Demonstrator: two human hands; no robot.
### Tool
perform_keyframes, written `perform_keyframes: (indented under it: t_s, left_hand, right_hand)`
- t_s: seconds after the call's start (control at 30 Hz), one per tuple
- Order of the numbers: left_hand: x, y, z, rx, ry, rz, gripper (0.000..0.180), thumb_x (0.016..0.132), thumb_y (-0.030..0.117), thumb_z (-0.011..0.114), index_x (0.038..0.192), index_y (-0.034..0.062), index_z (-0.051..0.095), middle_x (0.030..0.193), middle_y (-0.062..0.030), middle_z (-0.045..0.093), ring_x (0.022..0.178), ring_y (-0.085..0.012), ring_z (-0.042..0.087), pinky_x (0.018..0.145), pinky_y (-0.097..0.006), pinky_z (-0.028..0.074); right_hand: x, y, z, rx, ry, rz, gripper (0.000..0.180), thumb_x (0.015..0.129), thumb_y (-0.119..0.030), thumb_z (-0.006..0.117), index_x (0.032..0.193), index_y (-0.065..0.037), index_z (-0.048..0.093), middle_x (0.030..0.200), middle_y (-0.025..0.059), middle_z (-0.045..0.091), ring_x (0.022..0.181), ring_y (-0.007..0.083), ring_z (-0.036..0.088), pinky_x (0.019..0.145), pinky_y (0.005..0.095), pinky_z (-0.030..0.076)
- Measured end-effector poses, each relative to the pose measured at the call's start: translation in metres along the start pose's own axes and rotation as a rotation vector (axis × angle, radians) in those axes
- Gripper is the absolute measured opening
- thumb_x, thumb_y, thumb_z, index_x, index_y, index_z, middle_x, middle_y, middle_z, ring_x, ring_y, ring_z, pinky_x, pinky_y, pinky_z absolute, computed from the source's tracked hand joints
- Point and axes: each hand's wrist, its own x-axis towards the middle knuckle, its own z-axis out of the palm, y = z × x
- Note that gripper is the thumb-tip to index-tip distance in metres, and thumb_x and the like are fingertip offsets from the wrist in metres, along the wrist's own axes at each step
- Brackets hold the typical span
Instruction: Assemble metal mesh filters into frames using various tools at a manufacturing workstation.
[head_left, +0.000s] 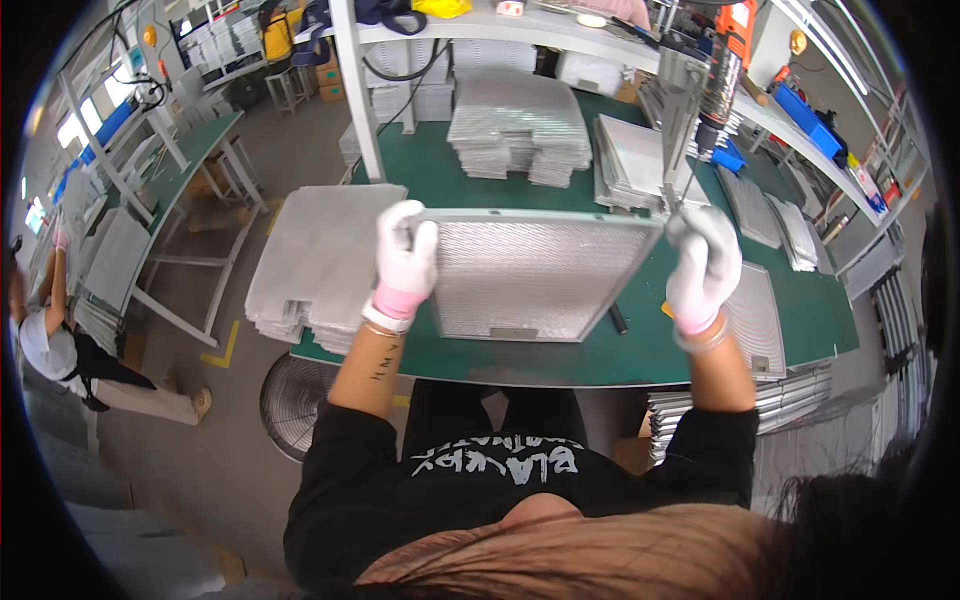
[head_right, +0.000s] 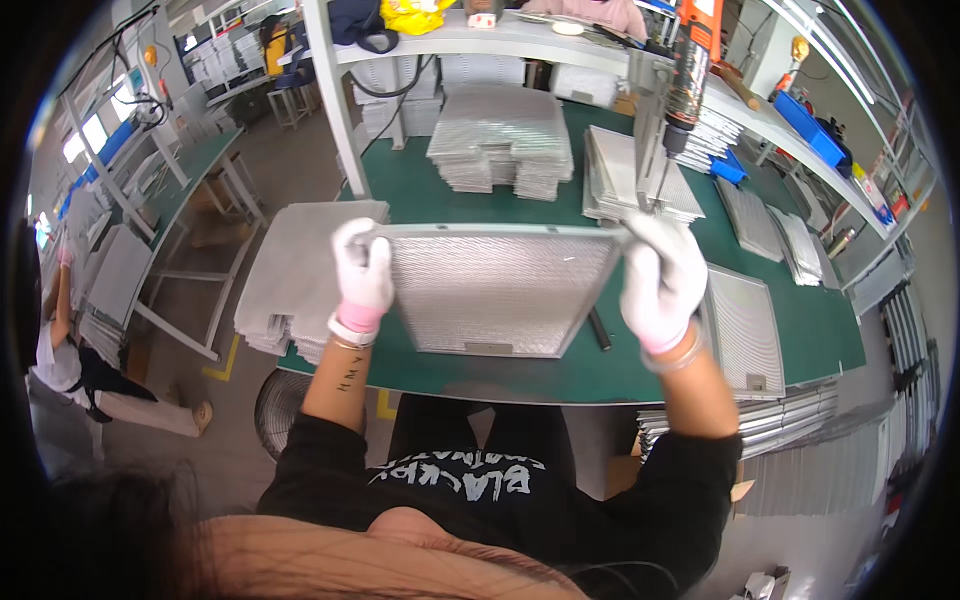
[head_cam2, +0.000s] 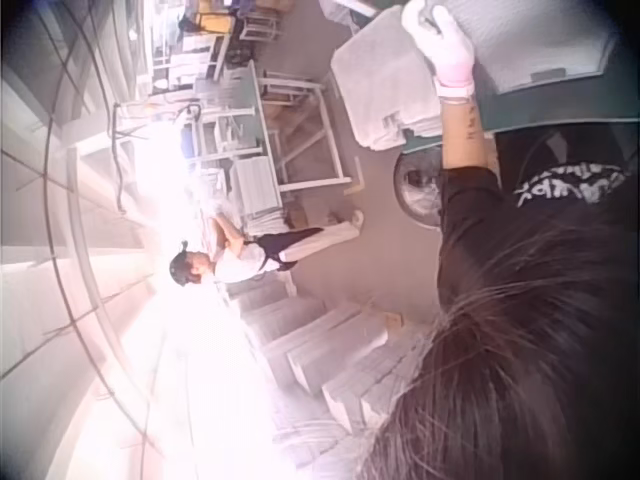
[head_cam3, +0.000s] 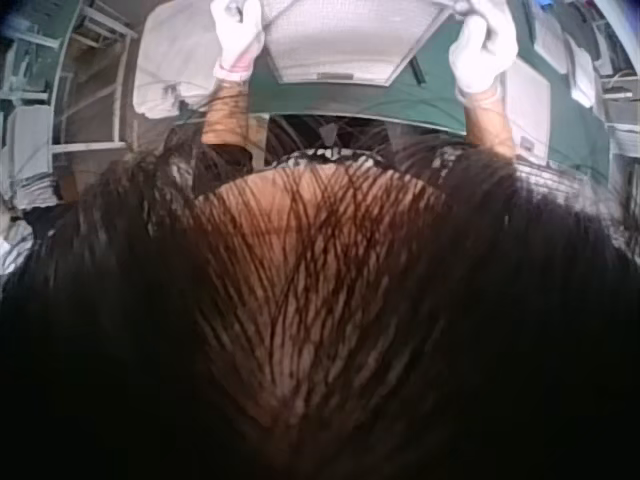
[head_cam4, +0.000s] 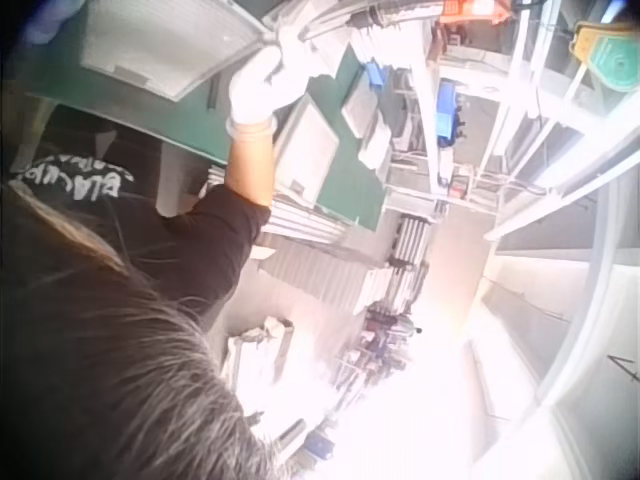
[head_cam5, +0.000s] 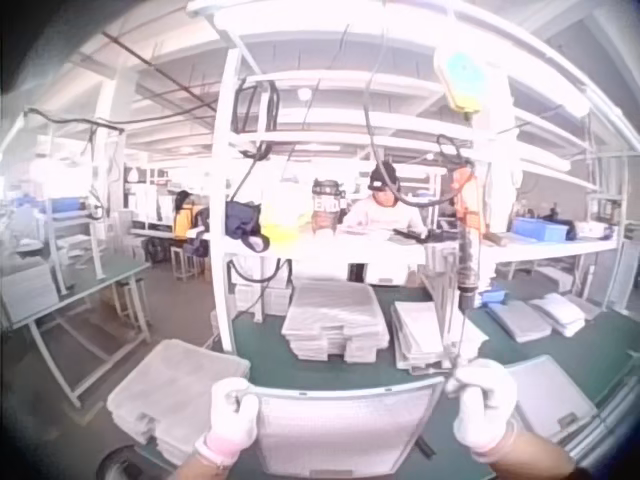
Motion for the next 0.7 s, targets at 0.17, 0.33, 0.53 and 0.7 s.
perform_keyframes:
  t_s: [0.17, 0.33, 0.53, 0.7]
  left_hand:
    - [0.08, 0.101, 0.015, 0.17, -0.251, 0.305, 0.028, 0.087, 0.0, 0.065, 0.114, 0.0035, 0.06, 0.103, -0.0141, 0.064, 0.091, -0.0258, 0.065, 0.082, -0.035, 0.052]
    - [0.078, 0.131, 0.138, 0.52, -1.14, 0.845, 0.014, 0.084, 0.013, 0.055, 0.098, 0.0126, 0.059, 0.076, -0.0043, 0.058, 0.075, -0.0244, 0.063, 0.063, -0.038, 0.049]
    - [0.036, 0.065, 0.169, 0.604, -1.218, 0.85, 0.021, 0.087, 0.014, 0.053, 0.106, 0.0191, 0.061, 0.074, -0.002, 0.061, 0.071, -0.0219, 0.064, 0.061, -0.035, 0.048]
    - [0.024, 0.063, 0.175, 0.734, -1.068, 0.741, 0.019, 0.085, 0.024, 0.061, 0.102, 0.0179, 0.061, 0.067, -0.0014, 0.059, 0.066, -0.0215, 0.063, 0.063, -0.036, 0.047]
  right_hand:
    - [-0.2, 0.075, 0.001, -0.356, -0.517, 0.684, 0.032, 0.083, -0.016, 0.067, 0.111, -0.001, 0.064, 0.105, 0.0193, 0.065, 0.102, 0.037, 0.061, 0.093, 0.0422, 0.049]
    - [-0.222, 0.093, 0.051, -0.651, -0.931, 0.949, 0.03, 0.089, -0.023, 0.058, 0.113, -0.005, 0.059, 0.109, 0.019, 0.059, 0.1, 0.0389, 0.063, 0.089, 0.0477, 0.051]
    - [-0.254, 0.103, 0.0, -0.179, -0.599, 0.979, 0.042, 0.095, -0.015, 0.043, 0.132, 0.002, 0.05, 0.086, 0.0186, 0.066, 0.088, 0.0274, 0.069, 0.073, 0.0413, 0.055]
    - [-0.157, 0.003, -0.117, 0.261, -0.653, 1.362, 0.04, 0.095, -0.014, 0.053, 0.131, 0.002, 0.052, 0.074, 0.0018, 0.056, 0.054, 0.0078, 0.052, 0.052, 0.024, 0.046]
